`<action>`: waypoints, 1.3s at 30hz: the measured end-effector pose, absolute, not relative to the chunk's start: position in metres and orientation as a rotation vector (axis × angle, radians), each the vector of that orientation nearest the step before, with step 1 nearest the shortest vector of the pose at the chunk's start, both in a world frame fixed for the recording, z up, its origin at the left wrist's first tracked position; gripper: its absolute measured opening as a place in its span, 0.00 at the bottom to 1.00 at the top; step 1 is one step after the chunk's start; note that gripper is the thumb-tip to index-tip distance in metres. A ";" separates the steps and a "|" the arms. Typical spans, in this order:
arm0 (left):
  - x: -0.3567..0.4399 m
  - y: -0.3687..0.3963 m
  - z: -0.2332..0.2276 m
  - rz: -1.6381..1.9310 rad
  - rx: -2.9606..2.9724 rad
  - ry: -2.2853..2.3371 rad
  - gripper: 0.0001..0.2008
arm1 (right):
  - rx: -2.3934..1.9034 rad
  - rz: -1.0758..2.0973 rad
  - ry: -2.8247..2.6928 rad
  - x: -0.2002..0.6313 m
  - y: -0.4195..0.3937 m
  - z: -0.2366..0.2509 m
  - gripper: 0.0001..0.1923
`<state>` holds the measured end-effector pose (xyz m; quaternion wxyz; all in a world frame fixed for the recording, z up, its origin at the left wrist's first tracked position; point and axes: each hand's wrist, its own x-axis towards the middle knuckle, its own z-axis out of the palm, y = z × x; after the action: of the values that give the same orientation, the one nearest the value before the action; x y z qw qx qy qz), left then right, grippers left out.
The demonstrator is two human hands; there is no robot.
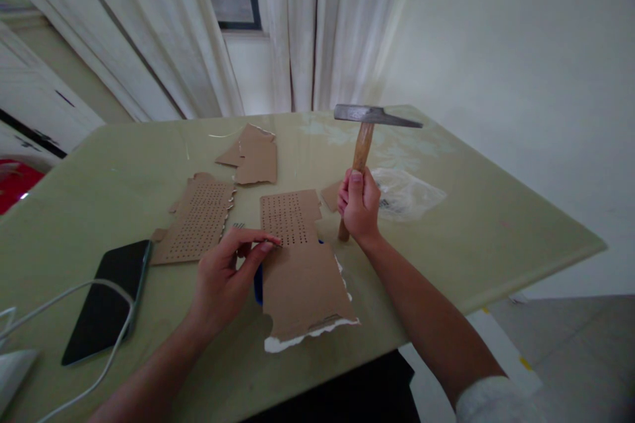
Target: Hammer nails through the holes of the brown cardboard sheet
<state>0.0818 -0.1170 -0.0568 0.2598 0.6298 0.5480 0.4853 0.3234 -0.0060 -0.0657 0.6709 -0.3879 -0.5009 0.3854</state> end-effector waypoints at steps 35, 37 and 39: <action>0.088 -0.110 -0.052 1.375 2.034 1.379 0.05 | -0.933 0.896 -1.155 0.321 -0.009 -0.066 0.28; 0.089 -0.108 -0.055 1.380 2.025 1.358 0.05 | -0.972 0.898 -1.184 0.320 -0.012 -0.064 0.29; 0.089 -0.106 -0.058 1.395 2.026 1.350 0.05 | -1.009 0.918 -1.229 0.323 -0.019 -0.062 0.30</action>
<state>0.0893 -0.1061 -0.0579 0.1668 0.7120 0.4743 0.4902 0.3234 -0.0192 -0.0617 0.6072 -0.4365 -0.5318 0.3973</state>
